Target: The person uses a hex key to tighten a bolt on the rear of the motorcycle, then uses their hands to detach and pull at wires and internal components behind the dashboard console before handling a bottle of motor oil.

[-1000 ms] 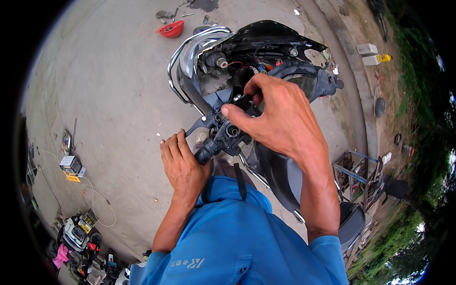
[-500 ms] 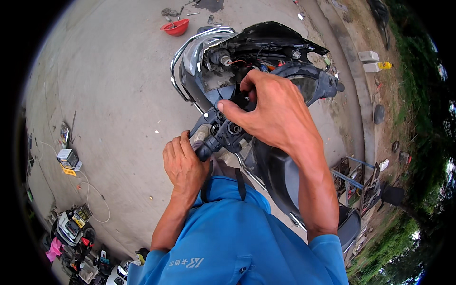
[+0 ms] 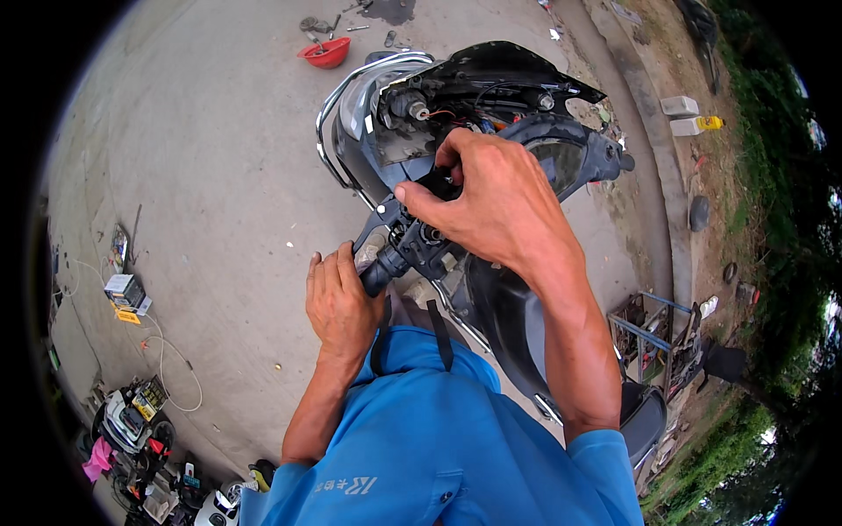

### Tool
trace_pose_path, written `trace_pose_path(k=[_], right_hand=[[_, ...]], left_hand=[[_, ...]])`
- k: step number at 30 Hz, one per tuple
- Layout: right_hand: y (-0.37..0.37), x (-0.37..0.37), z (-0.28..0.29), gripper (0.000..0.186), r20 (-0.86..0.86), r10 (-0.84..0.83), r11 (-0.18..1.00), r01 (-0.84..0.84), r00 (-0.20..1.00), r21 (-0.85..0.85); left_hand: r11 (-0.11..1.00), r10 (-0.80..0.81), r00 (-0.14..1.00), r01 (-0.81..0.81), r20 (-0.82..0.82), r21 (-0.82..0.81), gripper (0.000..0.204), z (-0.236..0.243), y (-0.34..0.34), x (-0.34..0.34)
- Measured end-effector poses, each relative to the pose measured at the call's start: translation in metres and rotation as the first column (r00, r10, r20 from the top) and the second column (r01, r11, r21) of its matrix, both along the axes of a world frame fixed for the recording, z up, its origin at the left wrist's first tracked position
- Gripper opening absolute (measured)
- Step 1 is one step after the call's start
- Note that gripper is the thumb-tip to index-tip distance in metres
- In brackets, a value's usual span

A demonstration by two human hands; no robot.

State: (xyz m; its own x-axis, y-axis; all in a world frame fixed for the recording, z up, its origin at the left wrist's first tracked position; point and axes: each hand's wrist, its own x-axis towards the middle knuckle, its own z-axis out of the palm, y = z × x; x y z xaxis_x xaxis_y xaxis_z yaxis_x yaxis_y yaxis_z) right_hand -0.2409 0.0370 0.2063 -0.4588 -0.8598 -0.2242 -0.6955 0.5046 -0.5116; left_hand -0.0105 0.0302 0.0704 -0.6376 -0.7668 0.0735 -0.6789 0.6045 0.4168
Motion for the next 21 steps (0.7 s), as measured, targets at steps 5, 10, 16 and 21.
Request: trace_pose_path(k=[5,10,16,21], right_hand=[[-0.001,0.001,-0.001,0.053,-0.023,0.010,1.000,-0.011,1.000,-0.010],[-0.003,0.001,-0.005,0.052,-0.076,0.044,0.999,-0.046,0.996,-0.023],[0.000,0.000,-0.002,0.051,-0.121,0.039,0.999,-0.043,0.992,-0.031],[0.017,0.001,0.008,0.051,-0.075,-0.047,0.999,0.045,0.996,-0.028]], left_hand=[[0.997,0.077,0.997,-0.077,0.013,-0.012,0.104,0.004,-0.003,-0.004],[0.998,0.057,0.998,-0.057,0.011,-0.014,0.109,0.004,-0.003,-0.003],[0.998,0.060,0.998,-0.060,0.024,0.007,0.111,0.006,-0.004,-0.005],[0.998,0.060,0.998,-0.061,0.036,0.015,0.112,0.008,-0.006,-0.005]])
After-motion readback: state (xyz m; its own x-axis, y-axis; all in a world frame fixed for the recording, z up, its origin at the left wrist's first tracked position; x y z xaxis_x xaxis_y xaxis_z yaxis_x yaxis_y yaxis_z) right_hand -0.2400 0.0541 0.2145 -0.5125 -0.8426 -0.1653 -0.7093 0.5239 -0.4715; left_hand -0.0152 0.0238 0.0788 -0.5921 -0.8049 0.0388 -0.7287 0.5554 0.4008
